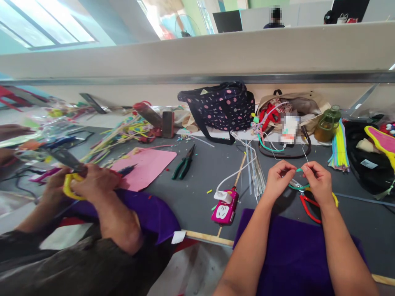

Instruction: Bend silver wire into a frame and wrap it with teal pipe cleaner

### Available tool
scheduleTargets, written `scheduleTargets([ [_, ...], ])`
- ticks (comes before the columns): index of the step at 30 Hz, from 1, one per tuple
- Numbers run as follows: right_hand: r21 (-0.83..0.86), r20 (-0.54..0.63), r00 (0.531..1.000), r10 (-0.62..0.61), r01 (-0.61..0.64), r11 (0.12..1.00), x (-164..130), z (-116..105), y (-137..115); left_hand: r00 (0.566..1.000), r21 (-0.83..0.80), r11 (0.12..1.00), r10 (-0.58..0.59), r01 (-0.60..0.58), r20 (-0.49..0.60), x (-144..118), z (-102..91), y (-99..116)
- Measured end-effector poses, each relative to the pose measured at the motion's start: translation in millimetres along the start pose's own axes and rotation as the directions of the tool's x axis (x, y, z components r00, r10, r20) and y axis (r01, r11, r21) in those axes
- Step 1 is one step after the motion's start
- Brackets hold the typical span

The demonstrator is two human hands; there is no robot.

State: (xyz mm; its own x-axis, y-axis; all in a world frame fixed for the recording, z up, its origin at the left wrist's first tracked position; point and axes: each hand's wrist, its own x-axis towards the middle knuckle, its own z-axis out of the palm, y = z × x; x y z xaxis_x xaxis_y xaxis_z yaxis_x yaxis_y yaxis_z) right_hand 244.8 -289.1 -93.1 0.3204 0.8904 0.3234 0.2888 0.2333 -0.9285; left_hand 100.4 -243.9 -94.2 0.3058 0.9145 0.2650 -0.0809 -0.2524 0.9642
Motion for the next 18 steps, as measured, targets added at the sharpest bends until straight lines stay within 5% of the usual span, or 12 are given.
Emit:
scheduleTargets([
  [18,0.029,0.012,1.000,-0.010,0.009,1.000,0.8,0.1,-0.6,0.999,0.006,1.000,-0.003,0.003,0.050,0.2,-2.9,5.8],
])
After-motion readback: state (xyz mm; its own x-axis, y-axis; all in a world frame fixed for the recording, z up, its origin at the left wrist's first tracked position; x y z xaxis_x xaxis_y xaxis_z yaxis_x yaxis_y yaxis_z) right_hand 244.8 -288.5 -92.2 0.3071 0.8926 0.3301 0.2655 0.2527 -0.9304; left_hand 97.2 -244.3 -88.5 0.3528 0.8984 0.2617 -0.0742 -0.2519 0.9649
